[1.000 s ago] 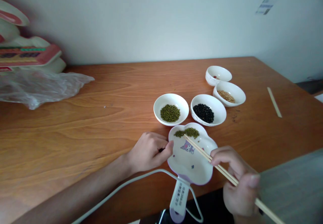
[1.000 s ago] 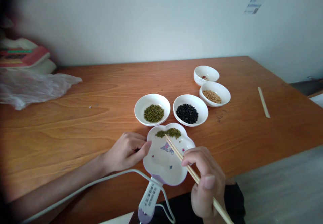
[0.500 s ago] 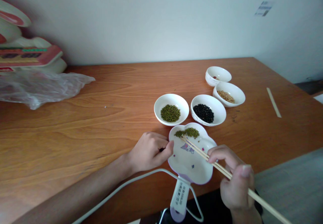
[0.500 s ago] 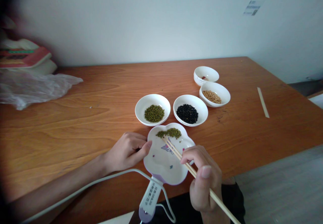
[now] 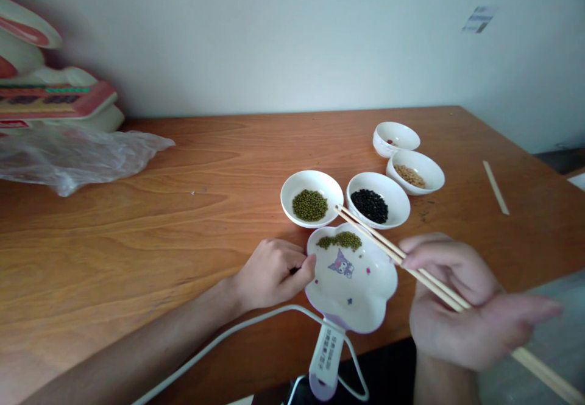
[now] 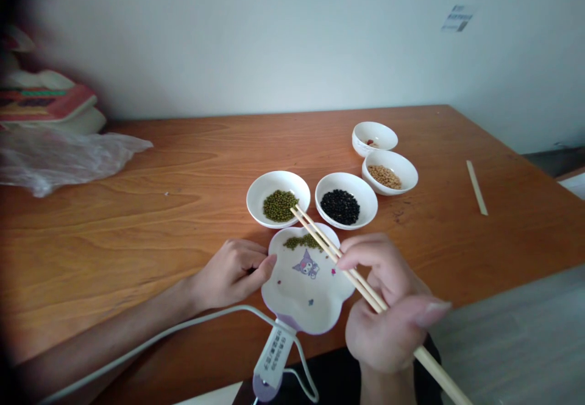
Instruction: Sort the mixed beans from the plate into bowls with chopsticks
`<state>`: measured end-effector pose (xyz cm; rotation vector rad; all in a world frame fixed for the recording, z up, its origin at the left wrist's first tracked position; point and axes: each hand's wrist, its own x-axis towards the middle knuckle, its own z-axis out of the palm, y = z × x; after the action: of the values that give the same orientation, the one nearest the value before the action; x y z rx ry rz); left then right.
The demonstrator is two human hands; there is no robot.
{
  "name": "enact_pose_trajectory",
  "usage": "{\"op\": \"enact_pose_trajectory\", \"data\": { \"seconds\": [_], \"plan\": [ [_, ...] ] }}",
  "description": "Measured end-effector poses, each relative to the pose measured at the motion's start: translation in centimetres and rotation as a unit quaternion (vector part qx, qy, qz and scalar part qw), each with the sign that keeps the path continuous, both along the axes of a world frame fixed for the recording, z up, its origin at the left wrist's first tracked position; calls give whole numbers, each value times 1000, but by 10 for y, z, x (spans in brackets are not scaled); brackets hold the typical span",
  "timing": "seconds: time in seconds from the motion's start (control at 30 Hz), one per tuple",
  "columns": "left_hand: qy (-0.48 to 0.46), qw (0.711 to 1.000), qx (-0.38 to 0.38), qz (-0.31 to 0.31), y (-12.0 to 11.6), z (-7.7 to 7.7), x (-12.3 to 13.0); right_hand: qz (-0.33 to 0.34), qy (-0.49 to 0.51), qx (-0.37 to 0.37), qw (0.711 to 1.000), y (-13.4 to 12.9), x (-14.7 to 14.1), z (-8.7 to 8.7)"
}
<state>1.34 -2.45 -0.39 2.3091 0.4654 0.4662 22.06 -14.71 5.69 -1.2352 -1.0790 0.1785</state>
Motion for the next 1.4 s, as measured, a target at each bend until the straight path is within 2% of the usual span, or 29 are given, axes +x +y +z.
{"op": "enact_pose_trajectory", "data": {
  "seconds": [0.07,0.13,0.23,0.37,0.53,0.67,1.03,1.3,1.4],
  "plan": [
    [2,1000,5,4,0,0,0,3,-8,-11,1000,5,1,4],
    [1,1000,13,5,0,0,1,-4,-28,-15,999,-2,6,0],
    [2,1000,21,6,-1,0,1,-33,-66,-45,996,-28,21,-17],
    [3,1000,24,6,-1,0,1,-48,-48,-121,990,-57,37,-44],
    [-4,1000,14,-2,0,2,0,-29,-26,-146,989,-55,37,-62],
    [0,1000,10,-1,0,1,0,-1,-48,-143,989,-50,34,-61],
    [12,1000,11,4,0,-2,-3,28,-53,-186,981,-65,25,-53],
    [-1,1000,20,2,-1,-1,-1,26,-64,-138,988,-58,33,-62],
    [-2,1000,19,3,-1,-1,-1,12,-37,-141,989,-59,31,-60]
  ]
}}
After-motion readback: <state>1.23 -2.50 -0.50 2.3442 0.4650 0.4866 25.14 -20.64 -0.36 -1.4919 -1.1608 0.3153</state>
